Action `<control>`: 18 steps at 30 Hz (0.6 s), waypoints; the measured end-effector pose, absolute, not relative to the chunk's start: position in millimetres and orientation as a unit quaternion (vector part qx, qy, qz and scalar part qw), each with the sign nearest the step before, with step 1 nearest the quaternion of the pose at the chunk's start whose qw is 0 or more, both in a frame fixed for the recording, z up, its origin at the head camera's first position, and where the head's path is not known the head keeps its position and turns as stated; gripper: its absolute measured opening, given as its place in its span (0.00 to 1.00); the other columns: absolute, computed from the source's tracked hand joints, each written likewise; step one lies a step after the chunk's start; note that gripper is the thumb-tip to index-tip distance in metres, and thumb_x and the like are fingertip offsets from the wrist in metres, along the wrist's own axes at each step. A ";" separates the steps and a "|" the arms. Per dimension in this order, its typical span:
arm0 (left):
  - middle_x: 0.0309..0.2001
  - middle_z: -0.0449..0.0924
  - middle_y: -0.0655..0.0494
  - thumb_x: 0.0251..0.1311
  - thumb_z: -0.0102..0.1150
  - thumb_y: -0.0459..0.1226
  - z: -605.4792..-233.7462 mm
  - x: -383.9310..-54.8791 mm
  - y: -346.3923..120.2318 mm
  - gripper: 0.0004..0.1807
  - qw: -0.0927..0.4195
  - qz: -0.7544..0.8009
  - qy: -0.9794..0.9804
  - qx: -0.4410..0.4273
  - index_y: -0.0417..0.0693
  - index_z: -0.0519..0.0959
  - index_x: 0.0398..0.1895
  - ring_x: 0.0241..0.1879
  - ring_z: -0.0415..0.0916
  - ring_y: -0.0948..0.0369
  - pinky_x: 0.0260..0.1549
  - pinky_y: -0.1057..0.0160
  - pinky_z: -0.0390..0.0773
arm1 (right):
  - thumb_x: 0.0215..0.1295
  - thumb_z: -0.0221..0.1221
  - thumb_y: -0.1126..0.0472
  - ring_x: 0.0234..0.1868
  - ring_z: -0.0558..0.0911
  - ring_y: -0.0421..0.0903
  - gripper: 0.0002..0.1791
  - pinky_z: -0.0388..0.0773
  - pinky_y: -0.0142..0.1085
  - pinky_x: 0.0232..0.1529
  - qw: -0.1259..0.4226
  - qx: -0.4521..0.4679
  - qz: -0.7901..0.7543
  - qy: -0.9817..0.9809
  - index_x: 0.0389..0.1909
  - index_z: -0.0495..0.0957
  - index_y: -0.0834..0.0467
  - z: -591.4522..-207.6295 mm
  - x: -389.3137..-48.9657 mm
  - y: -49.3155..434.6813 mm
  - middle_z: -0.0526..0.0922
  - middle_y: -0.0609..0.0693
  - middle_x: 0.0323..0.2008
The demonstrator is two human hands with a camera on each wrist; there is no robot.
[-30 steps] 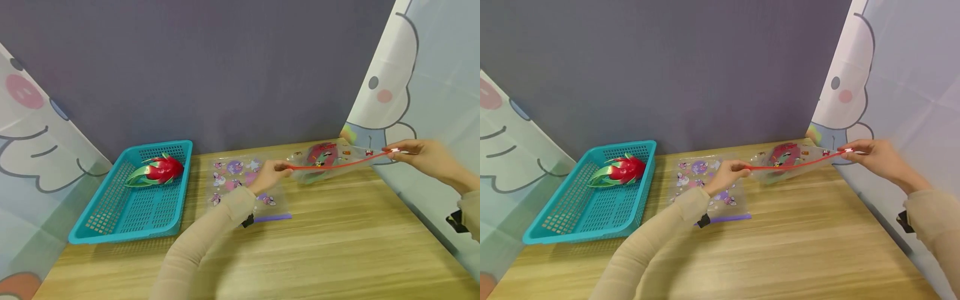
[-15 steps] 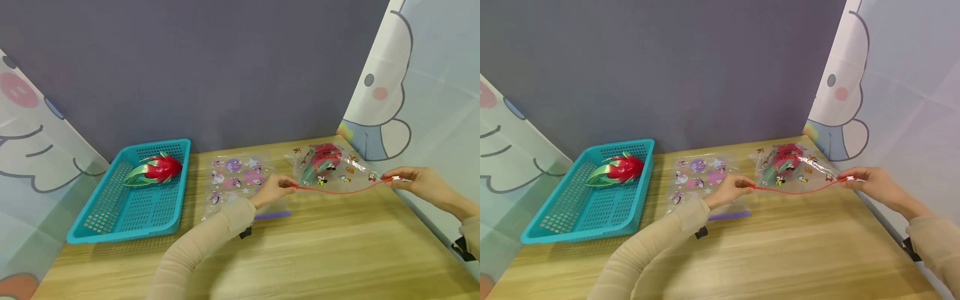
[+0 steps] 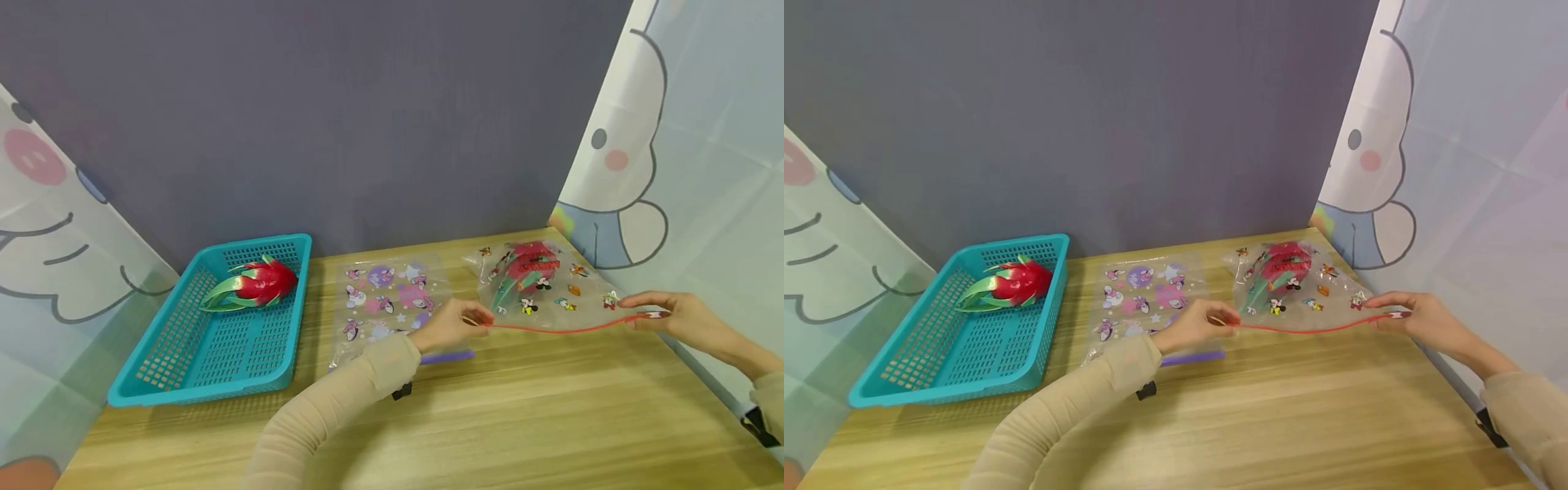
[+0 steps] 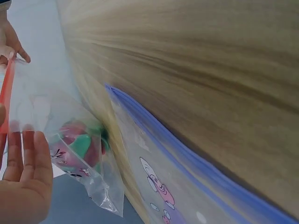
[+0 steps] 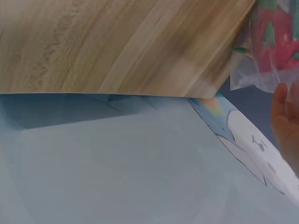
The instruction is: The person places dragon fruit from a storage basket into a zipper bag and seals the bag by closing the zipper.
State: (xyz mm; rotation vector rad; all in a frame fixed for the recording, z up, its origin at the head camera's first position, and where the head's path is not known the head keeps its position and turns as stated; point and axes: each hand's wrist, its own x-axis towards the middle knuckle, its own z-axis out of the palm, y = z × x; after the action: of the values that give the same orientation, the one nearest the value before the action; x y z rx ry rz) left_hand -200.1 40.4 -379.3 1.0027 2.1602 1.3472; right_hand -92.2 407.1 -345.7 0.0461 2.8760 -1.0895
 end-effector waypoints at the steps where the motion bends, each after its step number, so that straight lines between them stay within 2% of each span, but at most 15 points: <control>1: 0.40 0.82 0.54 0.55 0.60 0.32 -379.5 -199.9 39.7 0.11 0.208 0.486 0.770 0.358 0.44 0.80 0.43 0.37 0.77 0.69 0.40 0.75 0.76 | 0.56 0.63 0.53 0.37 0.76 0.22 0.24 0.75 0.26 0.33 0.042 0.014 -0.353 0.935 0.53 0.74 0.58 -345.2 -91.9 407.4 0.66 0.14 0.40; 4: 0.40 0.82 0.54 0.54 0.62 0.33 -379.7 -201.0 37.3 0.12 0.219 0.494 0.758 0.364 0.44 0.80 0.44 0.37 0.78 0.69 0.40 0.74 0.76 | 0.57 0.62 0.53 0.42 0.77 0.29 0.24 0.75 0.27 0.34 0.055 0.001 -0.336 0.940 0.54 0.73 0.55 -342.5 -91.9 408.7 0.65 0.17 0.43; 6: 0.42 0.81 0.53 0.54 0.62 0.33 -379.2 -202.2 35.0 0.13 0.222 0.499 0.749 0.375 0.43 0.80 0.44 0.38 0.78 0.68 0.41 0.73 0.76 | 0.58 0.62 0.54 0.50 0.78 0.43 0.23 0.77 0.36 0.40 0.053 -0.008 -0.321 0.945 0.54 0.73 0.55 -339.9 -92.0 408.3 0.66 0.23 0.47; 9: 0.46 0.80 0.50 0.55 0.61 0.33 -377.8 -203.9 29.0 0.15 0.222 0.499 0.738 0.397 0.41 0.79 0.47 0.43 0.77 0.66 0.45 0.71 0.76 | 0.60 0.59 0.53 0.57 0.67 0.70 0.24 0.72 0.54 0.45 0.052 -0.015 -0.298 0.953 0.56 0.71 0.58 -335.1 -91.6 404.7 0.73 0.45 0.54; 11: 0.49 0.79 0.50 0.56 0.60 0.35 -376.5 -204.7 22.7 0.16 0.212 0.488 0.743 0.406 0.41 0.78 0.48 0.47 0.76 0.64 0.49 0.68 0.75 | 0.62 0.57 0.52 0.56 0.60 0.76 0.25 0.66 0.62 0.43 0.050 -0.019 -0.289 0.956 0.56 0.69 0.61 -331.7 -90.8 400.4 0.71 0.62 0.56; 12: 0.50 0.79 0.51 0.57 0.60 0.36 -375.6 -204.6 18.7 0.16 0.202 0.477 0.752 0.407 0.42 0.78 0.49 0.49 0.75 0.64 0.51 0.66 0.74 | 0.62 0.57 0.53 0.56 0.60 0.77 0.25 0.65 0.64 0.42 0.039 -0.020 -0.280 0.959 0.56 0.69 0.62 -330.1 -90.3 397.7 0.69 0.69 0.56; 13: 0.51 0.79 0.52 0.58 0.59 0.37 -373.9 -203.6 14.1 0.17 0.190 0.461 0.767 0.404 0.43 0.77 0.50 0.51 0.75 0.63 0.53 0.64 0.73 | 0.63 0.57 0.53 0.56 0.60 0.76 0.24 0.65 0.64 0.42 0.023 -0.019 -0.271 0.962 0.56 0.70 0.62 -328.6 -89.8 394.5 0.68 0.72 0.56; 18: 0.52 0.78 0.58 0.59 0.56 0.42 -363.0 -190.0 -17.5 0.18 0.113 0.320 0.861 0.378 0.49 0.77 0.52 0.53 0.74 0.60 0.53 0.59 0.73 | 0.60 0.60 0.56 0.51 0.68 0.73 0.20 0.66 0.61 0.39 -0.091 -0.030 -0.222 0.970 0.50 0.74 0.62 -320.2 -87.0 375.3 0.72 0.66 0.53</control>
State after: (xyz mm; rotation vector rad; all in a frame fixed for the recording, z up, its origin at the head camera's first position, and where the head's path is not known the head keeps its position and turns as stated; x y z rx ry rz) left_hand -190.0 -17.5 -363.0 1.1099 2.5276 0.9382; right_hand -87.0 375.3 -320.2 -0.0998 3.2390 -0.7426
